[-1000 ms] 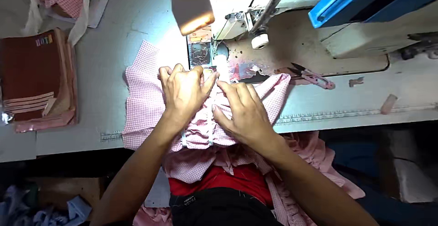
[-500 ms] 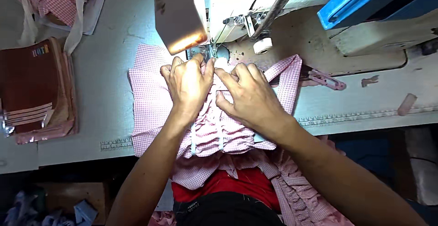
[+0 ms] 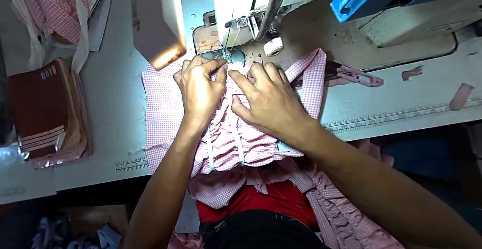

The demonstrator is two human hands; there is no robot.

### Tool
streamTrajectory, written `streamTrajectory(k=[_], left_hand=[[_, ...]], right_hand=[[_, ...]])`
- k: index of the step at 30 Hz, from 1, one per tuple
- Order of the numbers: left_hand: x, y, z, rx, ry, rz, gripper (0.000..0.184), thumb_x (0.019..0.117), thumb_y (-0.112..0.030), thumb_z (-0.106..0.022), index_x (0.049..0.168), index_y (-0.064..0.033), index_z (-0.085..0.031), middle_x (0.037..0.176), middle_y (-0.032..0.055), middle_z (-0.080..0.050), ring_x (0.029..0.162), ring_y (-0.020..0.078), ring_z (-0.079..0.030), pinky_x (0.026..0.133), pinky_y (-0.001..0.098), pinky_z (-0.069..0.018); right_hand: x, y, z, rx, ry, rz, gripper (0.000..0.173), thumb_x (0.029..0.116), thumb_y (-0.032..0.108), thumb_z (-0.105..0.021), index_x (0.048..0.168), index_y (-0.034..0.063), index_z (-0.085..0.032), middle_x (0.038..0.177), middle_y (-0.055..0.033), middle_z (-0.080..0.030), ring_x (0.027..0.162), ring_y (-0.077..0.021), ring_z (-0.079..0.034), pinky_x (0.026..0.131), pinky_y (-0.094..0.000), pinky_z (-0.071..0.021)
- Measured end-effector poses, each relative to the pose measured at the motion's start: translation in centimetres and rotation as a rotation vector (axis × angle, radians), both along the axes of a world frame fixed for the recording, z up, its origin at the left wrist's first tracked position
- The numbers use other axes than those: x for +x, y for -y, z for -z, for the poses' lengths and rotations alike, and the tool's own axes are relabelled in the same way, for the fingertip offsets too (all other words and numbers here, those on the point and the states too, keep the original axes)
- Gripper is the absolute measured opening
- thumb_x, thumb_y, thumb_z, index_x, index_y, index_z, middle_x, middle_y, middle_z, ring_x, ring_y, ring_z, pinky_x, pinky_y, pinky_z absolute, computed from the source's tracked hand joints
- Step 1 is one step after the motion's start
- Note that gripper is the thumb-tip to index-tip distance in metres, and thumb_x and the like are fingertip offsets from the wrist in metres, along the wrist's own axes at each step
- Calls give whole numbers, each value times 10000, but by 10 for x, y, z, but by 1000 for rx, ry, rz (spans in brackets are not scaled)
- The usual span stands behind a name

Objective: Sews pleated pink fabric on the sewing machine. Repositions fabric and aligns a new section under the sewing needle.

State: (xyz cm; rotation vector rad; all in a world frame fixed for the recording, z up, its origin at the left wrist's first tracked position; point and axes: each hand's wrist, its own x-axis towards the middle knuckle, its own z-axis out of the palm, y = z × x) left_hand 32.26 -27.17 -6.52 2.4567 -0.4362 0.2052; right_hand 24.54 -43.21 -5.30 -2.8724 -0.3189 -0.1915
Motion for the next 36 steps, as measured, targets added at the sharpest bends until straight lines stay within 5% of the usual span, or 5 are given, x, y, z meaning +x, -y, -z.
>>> streamTrajectory(k=[18, 23, 26, 31, 36], left_hand=[[-1, -1, 1, -6, -9, -10, 196, 979, -393, -671, 1049, -285, -819, 948, -51, -691, 968, 142, -603, 919, 442, -383], [-11, -23, -4, -69, 70, 169, 304, 1012, -346, -586, 1234, -228, -756, 1293, 10, -656, 1207, 233, -545, 1004, 455, -401], [-22, -41, -8, 55, 59, 421, 363, 993, -454, -561, 1244, -286, -762, 1453, -71, -619, 1430, 262, -447, 1124, 552, -311], [-22, -45, -10, 277, 237, 516, 451, 968, -588, -561, 1265, -290, -722, 1563, -62, -515, 1545, 340, -299, 1183, 758, -88], [-10, -44, -6, 271, 237, 595, 506, 992, -595, -519, 1345, -279, -698, 1425, -67, -645, 1474, 267, -435, 1217, 698, -110]], right_hand=[[-4, -2, 1, -17, 0, 36, 560, 992, 433, -455, 1499, 219, -562, 1141, -182, -592, 1064, -373, -543, 853, -485, -431], [-15, 2, -2, 154, 6, 23, 651, 929, 472, -609, 1483, 133, -561, 1210, -151, -569, 1103, -338, -522, 874, -476, -446], [-16, 6, -1, 279, 30, 49, 572, 918, 325, -628, 1422, 59, -575, 1333, -174, -579, 1195, -351, -542, 962, -480, -466], [-6, 8, 1, 314, 58, 60, 398, 1028, 228, -480, 1346, 71, -662, 1247, -150, -649, 1172, -313, -578, 1007, -433, -452], [3, 10, 5, 327, 64, 49, 372, 1026, 236, -482, 1294, 79, -687, 1197, -134, -647, 1160, -284, -578, 1013, -408, -444]])
